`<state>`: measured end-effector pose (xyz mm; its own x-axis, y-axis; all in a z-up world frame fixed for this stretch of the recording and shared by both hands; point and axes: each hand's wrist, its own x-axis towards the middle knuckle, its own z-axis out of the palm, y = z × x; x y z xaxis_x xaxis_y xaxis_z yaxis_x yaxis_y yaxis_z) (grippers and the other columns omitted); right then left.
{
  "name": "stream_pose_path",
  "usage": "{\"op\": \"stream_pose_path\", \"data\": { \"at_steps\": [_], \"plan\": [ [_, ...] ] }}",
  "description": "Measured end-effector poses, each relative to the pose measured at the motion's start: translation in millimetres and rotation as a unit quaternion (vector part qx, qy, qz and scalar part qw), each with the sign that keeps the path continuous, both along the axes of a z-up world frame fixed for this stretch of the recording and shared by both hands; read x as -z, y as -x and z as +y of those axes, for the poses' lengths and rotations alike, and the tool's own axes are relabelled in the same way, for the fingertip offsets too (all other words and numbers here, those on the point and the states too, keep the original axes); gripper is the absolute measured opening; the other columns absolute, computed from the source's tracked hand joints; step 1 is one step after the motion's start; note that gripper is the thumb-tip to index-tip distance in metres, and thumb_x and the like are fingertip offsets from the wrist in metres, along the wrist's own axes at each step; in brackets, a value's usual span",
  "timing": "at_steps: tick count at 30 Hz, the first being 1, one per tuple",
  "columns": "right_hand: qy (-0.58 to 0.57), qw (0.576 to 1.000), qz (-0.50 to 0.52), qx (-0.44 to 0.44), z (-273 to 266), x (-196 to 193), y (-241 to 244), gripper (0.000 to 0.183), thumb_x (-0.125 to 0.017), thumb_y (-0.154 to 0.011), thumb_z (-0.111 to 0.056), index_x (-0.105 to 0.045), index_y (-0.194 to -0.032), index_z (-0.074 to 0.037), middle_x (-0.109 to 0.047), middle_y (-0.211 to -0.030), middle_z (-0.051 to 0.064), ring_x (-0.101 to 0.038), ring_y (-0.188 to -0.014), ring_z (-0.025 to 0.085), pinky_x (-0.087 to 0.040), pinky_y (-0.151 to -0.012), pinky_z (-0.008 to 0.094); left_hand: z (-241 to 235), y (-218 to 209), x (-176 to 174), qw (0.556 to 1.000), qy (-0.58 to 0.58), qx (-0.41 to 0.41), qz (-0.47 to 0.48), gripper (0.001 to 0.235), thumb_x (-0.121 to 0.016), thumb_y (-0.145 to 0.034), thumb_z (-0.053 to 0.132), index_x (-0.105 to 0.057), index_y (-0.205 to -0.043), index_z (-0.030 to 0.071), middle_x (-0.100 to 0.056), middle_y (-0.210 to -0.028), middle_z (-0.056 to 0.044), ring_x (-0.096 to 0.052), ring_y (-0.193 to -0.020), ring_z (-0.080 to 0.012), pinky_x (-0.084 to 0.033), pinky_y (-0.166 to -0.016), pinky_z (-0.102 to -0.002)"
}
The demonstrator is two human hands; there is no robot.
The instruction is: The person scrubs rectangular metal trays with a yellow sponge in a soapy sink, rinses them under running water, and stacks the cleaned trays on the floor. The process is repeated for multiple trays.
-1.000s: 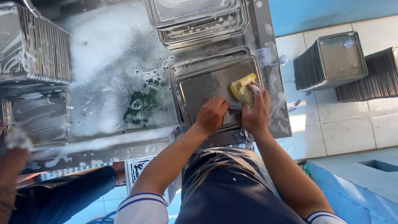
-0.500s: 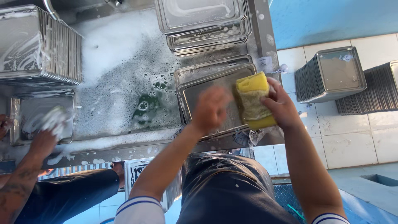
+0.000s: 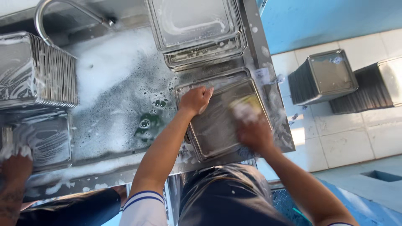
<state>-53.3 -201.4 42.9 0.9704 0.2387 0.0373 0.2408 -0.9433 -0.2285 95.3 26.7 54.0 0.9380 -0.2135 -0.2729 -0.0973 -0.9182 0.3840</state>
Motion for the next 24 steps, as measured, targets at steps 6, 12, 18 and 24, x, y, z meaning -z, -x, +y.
{"op": "stream_pose_path", "data": {
  "at_steps": [6,12,18,24],
  "plan": [
    [-0.061,0.991,-0.01,-0.118,79.5,19.2,-37.9,0.047,-0.038,-0.106,-0.039,-0.054,-0.141,-0.011,-0.052,-0.154,0.015,-0.046,-0.147,0.032,-0.033,-0.118,0.059,16.0,-36.6,62.2,0.996,0.078,0.033,0.025,0.065,-0.033,-0.108,0.054,-0.071,-0.112,0.002,-0.073,-0.108,-0.023,-0.067,-0.104,-0.0433,-0.049,-0.094,-0.051],
    [-0.15,0.981,0.031,-0.123,17.2,21.7,39.1,0.047,-0.07,-0.077,-0.012,-0.069,-0.124,-0.02,-0.051,-0.153,0.014,-0.036,-0.145,0.03,-0.026,-0.12,0.058,22.8,-40.7,16.6,0.984,0.128,0.046,0.117,0.066,-0.067,-0.087,0.061,-0.073,-0.113,0.001,-0.075,-0.107,-0.02,-0.072,-0.101,-0.0313,-0.052,-0.091,-0.041],
    [-0.514,0.79,-0.307,0.129,-119.4,1.3,4.1,0.066,-0.054,-0.099,0.007,-0.027,-0.159,0.005,-0.039,-0.158,0.025,-0.043,-0.146,0.04,-0.036,-0.128,0.04,8.1,-34.5,-132.3,0.94,0.332,0.076,0.021,0.057,-0.083,-0.081,0.042,-0.064,-0.117,0.003,-0.067,-0.083,-0.006,-0.055,-0.069,-0.0143,-0.049,-0.061,-0.036],
    [-0.285,0.938,-0.031,0.194,14.2,40.7,-80.1,0.046,-0.063,-0.095,-0.02,-0.053,-0.138,-0.006,-0.056,-0.132,0.023,-0.058,-0.109,0.04,-0.049,-0.091,0.049,1.6,-73.9,-199.4,0.909,0.071,0.19,-0.364,0.024,-0.069,-0.1,0.018,-0.058,-0.114,0.002,-0.071,-0.098,-0.01,-0.069,-0.092,-0.0329,-0.052,-0.075,-0.046]
  ]
}}
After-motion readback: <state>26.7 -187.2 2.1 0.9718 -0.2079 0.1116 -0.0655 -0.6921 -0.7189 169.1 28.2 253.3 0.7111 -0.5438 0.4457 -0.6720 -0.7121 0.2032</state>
